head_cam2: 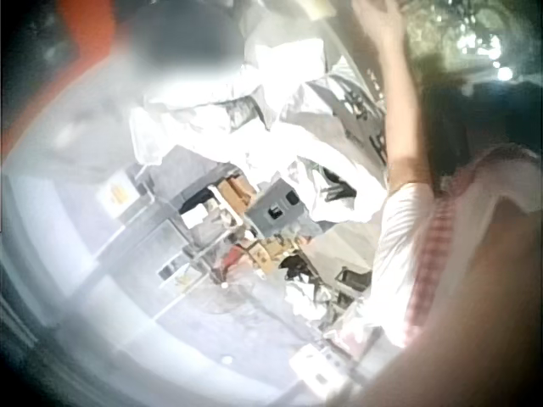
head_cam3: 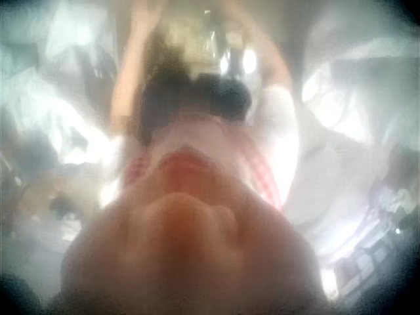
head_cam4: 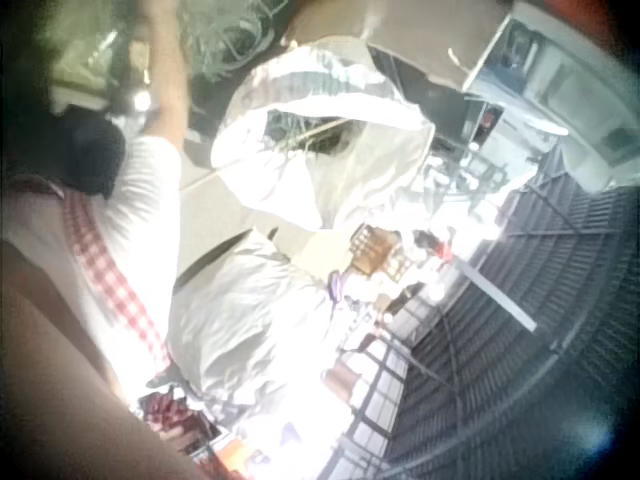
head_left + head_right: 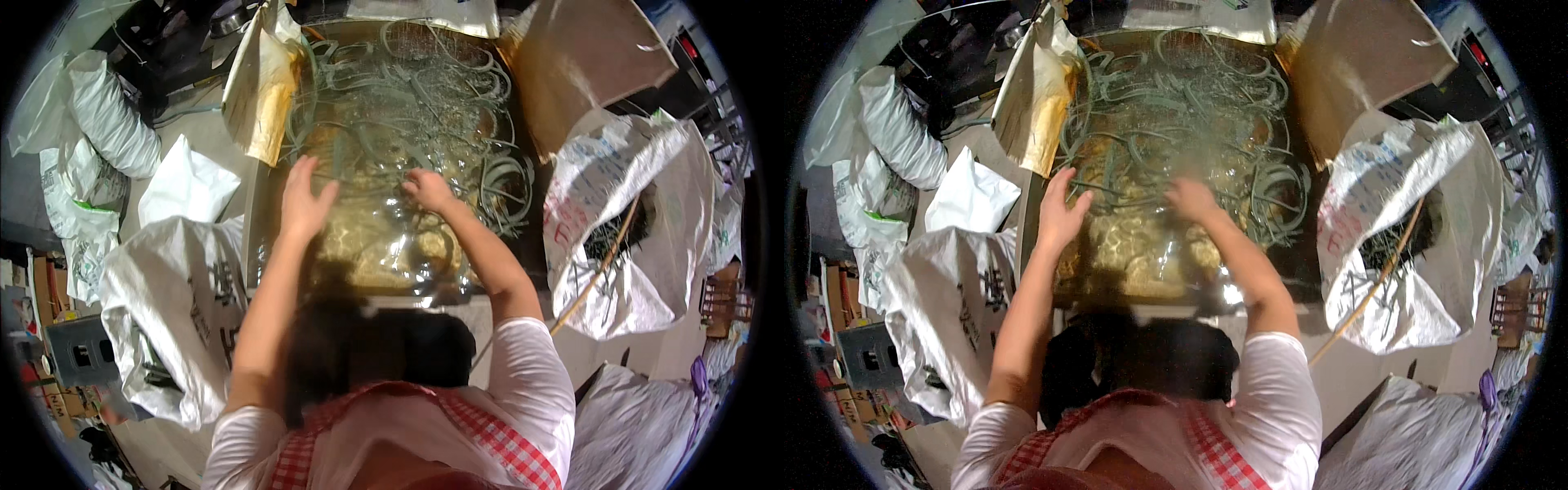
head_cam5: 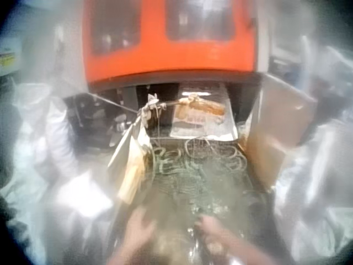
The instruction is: The person takes curved green plastic parts from a tray of water, wipes them with their hands to remove residue, and places them into a large white bag.
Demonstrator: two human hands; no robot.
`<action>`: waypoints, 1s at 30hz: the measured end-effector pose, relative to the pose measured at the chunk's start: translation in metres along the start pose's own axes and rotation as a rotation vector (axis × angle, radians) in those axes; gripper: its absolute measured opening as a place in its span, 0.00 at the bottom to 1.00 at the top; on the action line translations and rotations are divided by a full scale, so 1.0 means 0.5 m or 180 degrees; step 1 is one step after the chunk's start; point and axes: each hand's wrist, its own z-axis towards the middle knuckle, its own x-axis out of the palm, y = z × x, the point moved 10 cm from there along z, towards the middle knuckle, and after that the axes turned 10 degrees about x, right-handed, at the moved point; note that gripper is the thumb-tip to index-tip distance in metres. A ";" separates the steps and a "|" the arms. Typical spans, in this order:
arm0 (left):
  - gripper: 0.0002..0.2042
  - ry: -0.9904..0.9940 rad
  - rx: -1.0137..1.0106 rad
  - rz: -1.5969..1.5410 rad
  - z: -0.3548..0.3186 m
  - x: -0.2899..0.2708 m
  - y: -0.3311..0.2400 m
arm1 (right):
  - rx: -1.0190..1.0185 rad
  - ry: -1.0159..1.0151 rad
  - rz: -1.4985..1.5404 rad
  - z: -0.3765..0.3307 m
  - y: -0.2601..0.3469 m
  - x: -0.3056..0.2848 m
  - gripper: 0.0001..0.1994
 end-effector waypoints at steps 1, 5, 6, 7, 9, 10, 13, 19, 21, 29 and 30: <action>0.28 -0.0015 -0.0133 0.0318 0.018 0.037 0.089 | -0.0015 -0.0042 -0.0037 0.033 -0.008 -0.015 0.18; 0.42 0.0683 -0.1145 0.1574 0.067 0.104 0.349 | 0.0210 -0.0305 -0.0102 0.220 -0.030 -0.094 0.19; 0.49 0.0732 -0.1176 0.2312 0.051 0.118 0.411 | -0.0050 -0.0507 -0.0186 0.281 -0.027 -0.098 0.19; 0.50 0.0984 -0.1414 0.2576 0.041 0.120 0.458 | -0.0309 -0.0701 -0.0262 0.342 -0.023 -0.094 0.20; 0.49 0.0980 -0.1249 0.2849 0.031 0.109 0.467 | -0.0458 -0.0700 -0.0824 0.439 0.015 -0.080 0.25; 0.49 0.0717 -0.1153 0.2627 0.038 0.110 0.468 | -0.0509 -0.0874 -0.1055 0.491 0.023 -0.072 0.28; 0.46 0.0161 -0.0896 0.2198 0.035 0.107 0.478 | -0.0349 -0.0876 -0.1734 0.615 0.058 -0.013 0.42; 0.44 0.0127 -0.0929 0.2344 0.043 0.093 0.458 | -0.0062 -0.0399 -0.1434 0.698 0.042 0.105 0.54; 0.44 0.0099 -0.0813 0.2385 0.044 0.095 0.459 | 0.0171 0.0185 -0.1518 0.675 0.033 0.139 0.54; 0.43 0.0454 -0.0679 0.1627 0.039 0.075 0.503 | 0.0029 0.1609 -0.1156 0.436 0.034 0.231 0.21; 0.43 0.0535 -0.0543 0.1486 0.030 0.076 0.511 | -0.0074 0.1699 -0.1331 0.389 0.062 0.231 0.20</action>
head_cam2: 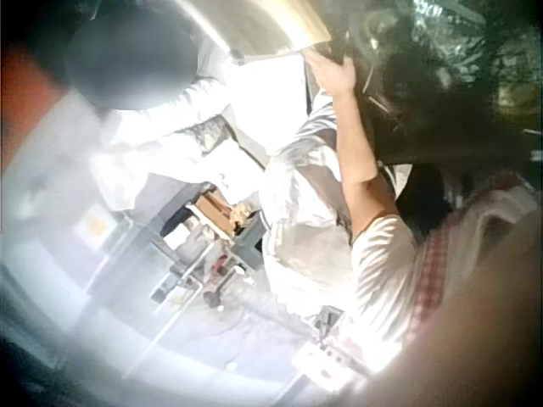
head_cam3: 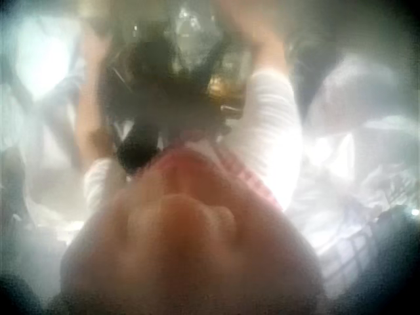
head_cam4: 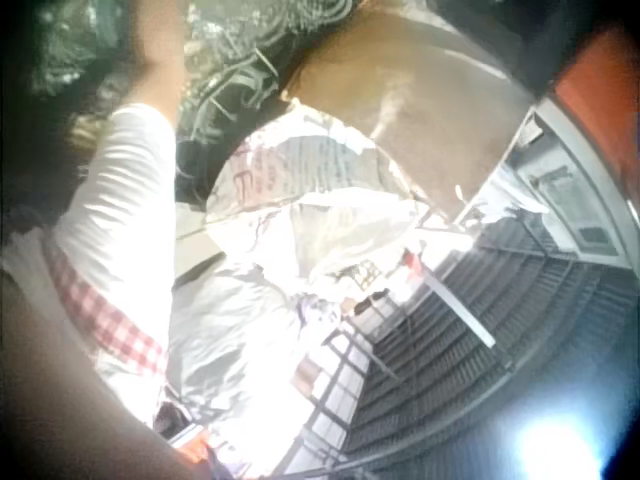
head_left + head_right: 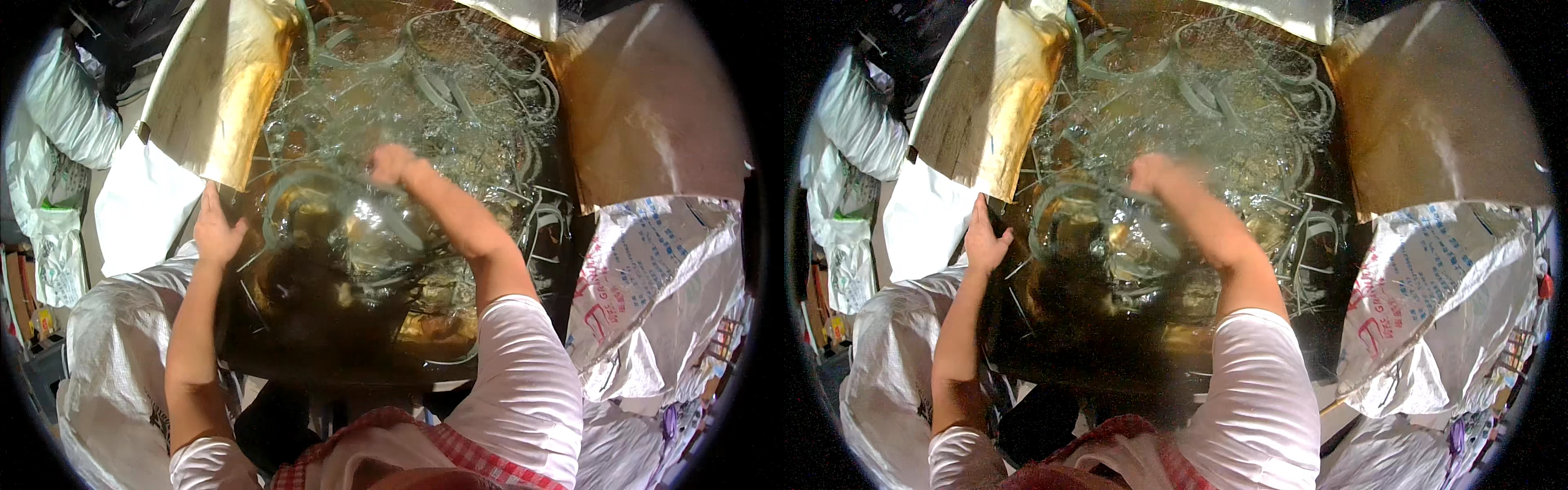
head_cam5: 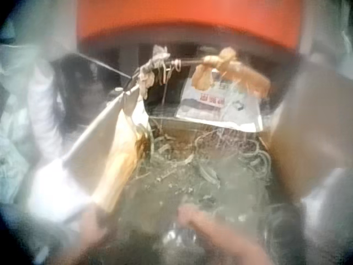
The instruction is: The person takes curved green plastic parts from a tray of water, wipes them with their hands to remove residue, and places them into a large white bag.
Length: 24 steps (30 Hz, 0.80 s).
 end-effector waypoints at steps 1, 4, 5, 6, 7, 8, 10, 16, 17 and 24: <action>0.43 0.0048 -0.0085 -0.0172 -0.002 -0.002 0.003 | -0.0046 0.0075 -0.0200 -0.037 0.023 0.013 0.20; 0.43 0.0045 -0.0084 -0.0415 0.008 -0.008 -0.004 | -0.0171 0.0166 0.0054 -0.095 0.051 0.088 0.22; 0.43 0.0056 -0.0101 -0.0332 0.008 -0.004 -0.002 | -0.0256 0.0216 -0.0031 -0.126 0.074 0.101 0.23; 0.42 0.0066 -0.0125 -0.0247 0.010 -0.002 -0.001 | -0.0378 0.0221 0.0002 -0.134 0.095 0.123 0.23; 0.42 0.0078 -0.0151 -0.0159 0.009 -0.003 -0.001 | -0.0503 0.0227 0.0036 -0.143 0.118 0.144 0.23; 0.42 0.0079 -0.0149 -0.0184 0.010 -0.001 -0.002 | -0.0530 0.0278 0.0063 -0.157 0.138 0.159 0.23; 0.42 0.0081 -0.0174 -0.0213 0.008 -0.002 -0.002 | -0.0617 0.0387 0.0113 -0.188 0.175 0.189 0.23; 0.42 0.0029 -0.0155 -0.0385 0.007 -0.001 -0.002 | -0.2304 -0.0348 0.2343 -0.264 0.176 0.049 0.25; 0.42 0.0021 -0.0181 -0.0307 -0.002 0.005 0.007 | -0.1414 -0.0688 0.2506 -0.238 0.115 -0.032 0.22; 0.43 -0.0014 -0.0132 -0.0163 0.009 -0.001 -0.005 | 0.1752 -0.2220 0.7499 -0.037 -0.369 -0.046 0.30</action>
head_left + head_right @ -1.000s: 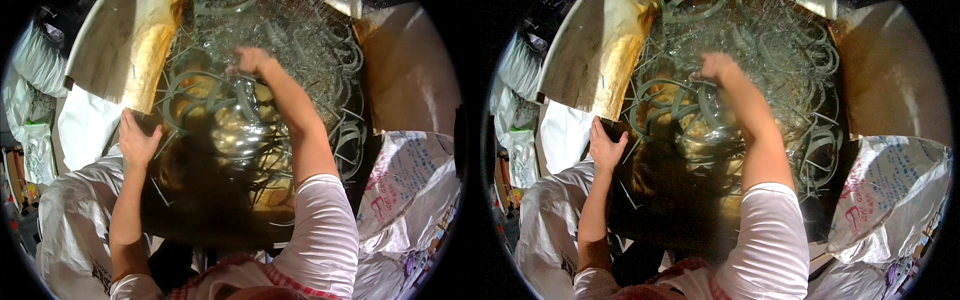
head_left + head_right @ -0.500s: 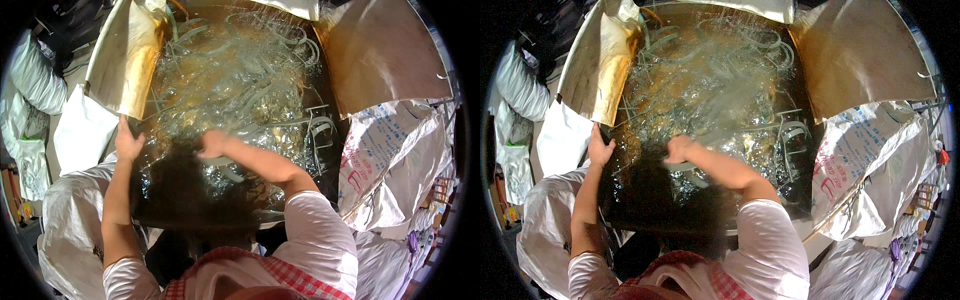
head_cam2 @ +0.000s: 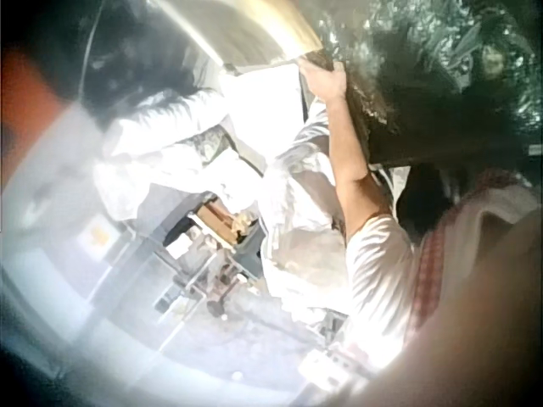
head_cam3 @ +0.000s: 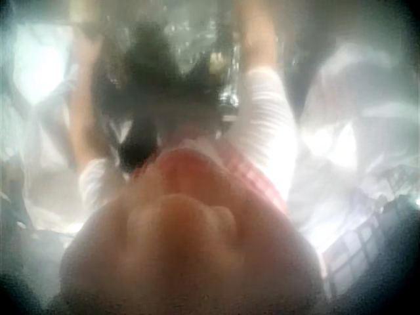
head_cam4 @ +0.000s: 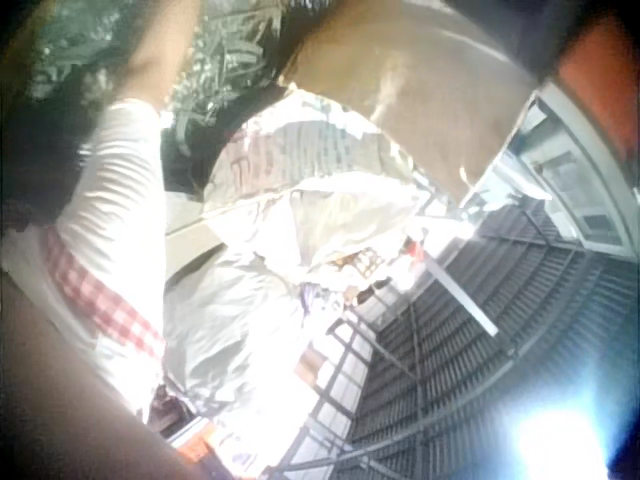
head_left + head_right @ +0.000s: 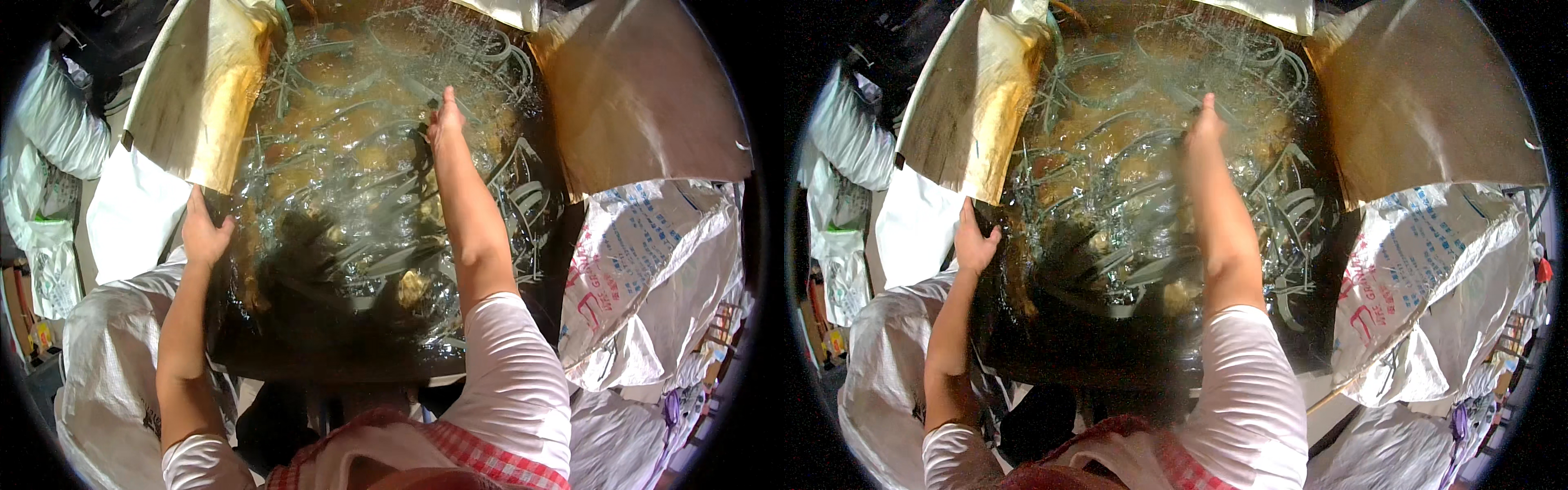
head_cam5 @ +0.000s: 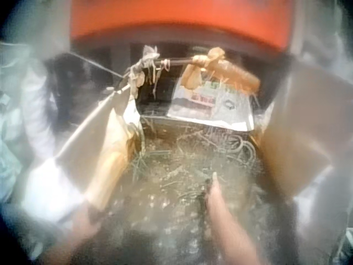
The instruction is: The person takes curved green plastic parts from a tray of water, wipes them with their hands to remove residue, and places them into a large white bag.
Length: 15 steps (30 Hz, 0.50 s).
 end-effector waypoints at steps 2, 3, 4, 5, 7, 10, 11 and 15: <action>0.43 -0.0021 0.0002 -0.0019 0.007 0.003 -0.003 | -0.0113 -0.0464 -0.0383 0.083 0.012 -0.024 0.37; 0.43 -0.0025 -0.0028 -0.0017 0.004 0.002 -0.001 | -0.0077 -0.0349 -0.0160 0.105 0.006 -0.024 0.40; 0.43 -0.0054 -0.0001 -0.0008 -0.002 0.004 -0.004 | -0.0048 -0.0220 0.0039 0.100 0.000 -0.016 0.42; 0.43 -0.0092 0.0053 0.0016 -0.002 -0.003 -0.010 | -0.0019 -0.0086 0.0270 0.094 -0.002 -0.012 0.45; 0.43 -0.0141 0.0115 0.0022 0.007 -0.007 -0.013 | -0.0060 0.0595 0.1160 0.132 0.014 0.002 0.42; 0.43 -0.0046 -0.0009 -0.0048 0.002 -0.010 -0.018 | -0.0038 -0.0053 0.1262 0.173 0.034 -0.051 0.25; 0.43 -0.0017 -0.0057 0.0010 -0.001 -0.009 -0.017 | -0.0142 -0.0123 0.1354 0.167 0.045 -0.065 0.21; 0.43 0.0035 -0.0151 0.0090 -0.001 -0.005 -0.015 | -0.1248 -0.0581 0.0972 0.085 0.127 -0.107 0.14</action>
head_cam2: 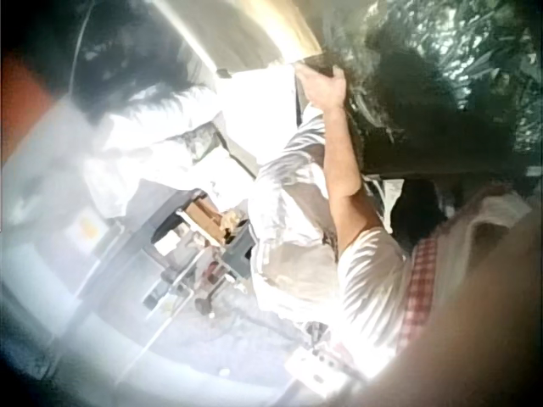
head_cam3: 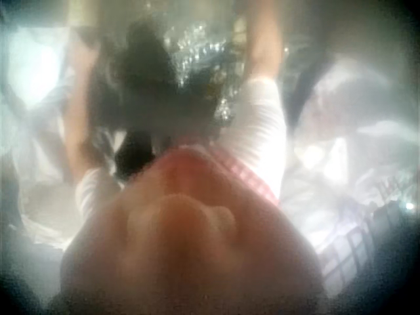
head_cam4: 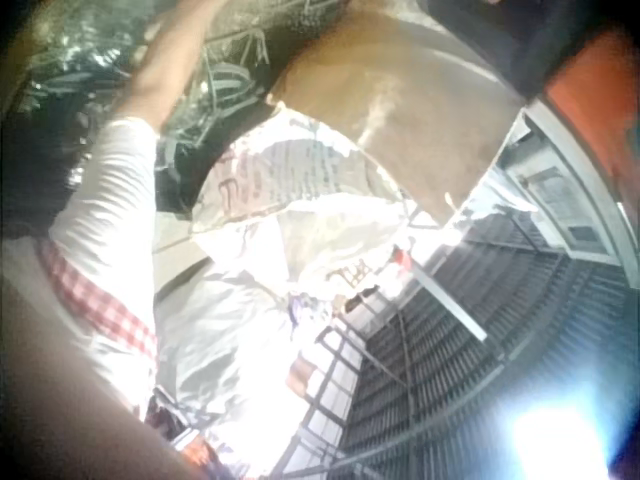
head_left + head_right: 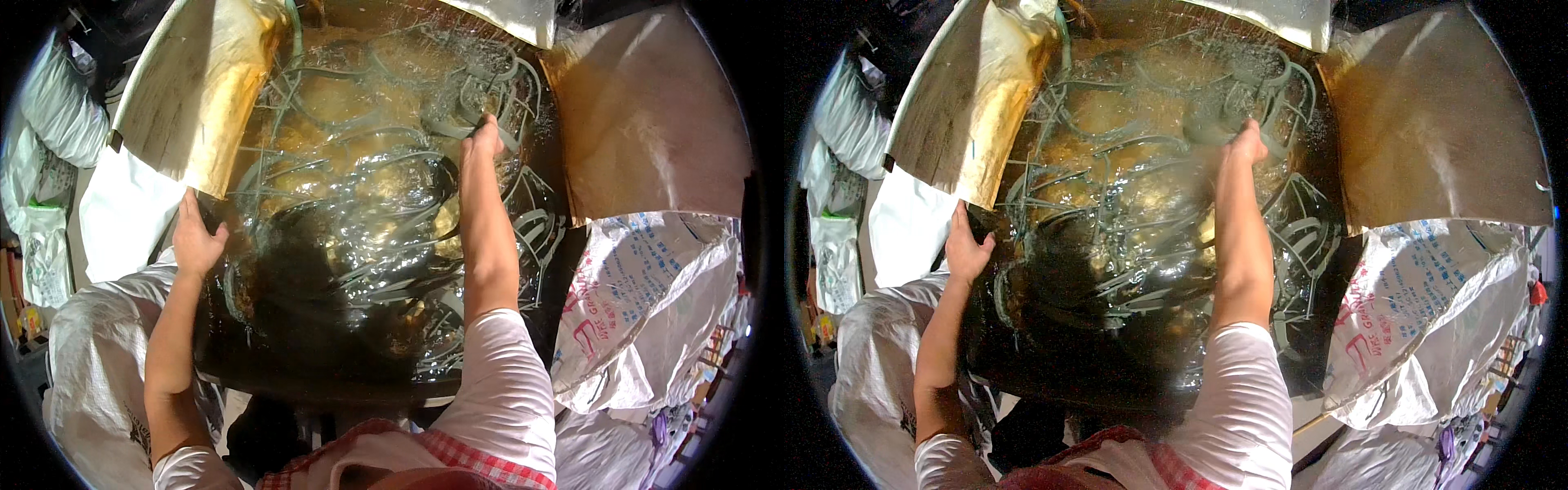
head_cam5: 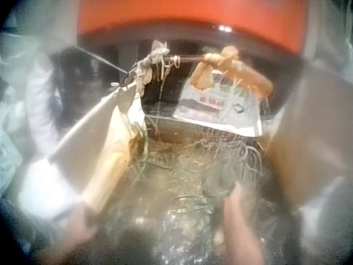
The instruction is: The person takes curved green plastic parts from a tray of water, wipes them with their hands to remove residue, and places them into a large white bag.
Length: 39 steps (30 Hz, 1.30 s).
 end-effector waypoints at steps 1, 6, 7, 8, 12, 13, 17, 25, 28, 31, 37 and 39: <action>0.43 -0.0018 0.0001 0.0018 0.002 -0.002 0.003 | -0.0235 0.0108 -0.0260 -0.024 0.029 0.015 0.13; 0.43 -0.0125 0.0091 0.0010 0.000 -0.007 -0.002 | -0.3070 0.0717 -0.4270 -0.218 0.097 0.181 0.23; 0.43 -0.0113 0.0080 0.0003 0.002 -0.009 -0.005 | -0.3509 0.0927 -0.4722 -0.259 0.065 0.199 0.24; 0.43 -0.0102 0.0061 -0.0002 0.003 -0.012 -0.004 | -0.3955 0.1152 -0.5166 -0.295 0.029 0.217 0.25; 0.42 -0.0086 0.0029 0.0099 0.006 -0.010 0.002 | -0.4609 0.1878 -0.6859 -0.290 -0.157 0.235 0.24; 0.42 0.0015 -0.0074 0.0105 0.008 -0.005 0.006 | -0.4489 0.1990 -0.7325 -0.263 -0.205 0.227 0.25; 0.42 0.0113 -0.0148 0.0120 0.000 -0.007 0.007 | -0.3557 0.2151 -0.8215 -0.226 -0.273 0.203 0.29; 0.37 0.0090 -0.0176 0.0056 -0.014 -0.012 0.006 | -0.3832 0.3475 -0.5475 -0.468 -0.106 0.106 0.27; 0.38 -0.0099 -0.0083 -0.0078 -0.017 -0.010 0.015 | -0.4042 0.4361 -0.4952 -0.612 -0.033 -0.052 0.25; 0.42 0.0023 0.0501 0.0544 -0.018 -0.016 -0.007 | -0.3658 0.4314 -0.5307 -0.645 0.069 -0.177 0.23; 0.35 0.0729 0.0009 -0.1555 -0.147 -0.006 -0.187 | -0.3380 0.2749 -0.5955 -0.497 0.261 -0.434 0.16; 0.31 0.0877 0.0670 -0.1922 -0.221 -0.037 -0.316 | -0.2818 0.2391 -0.6207 -0.451 0.298 -0.503 0.17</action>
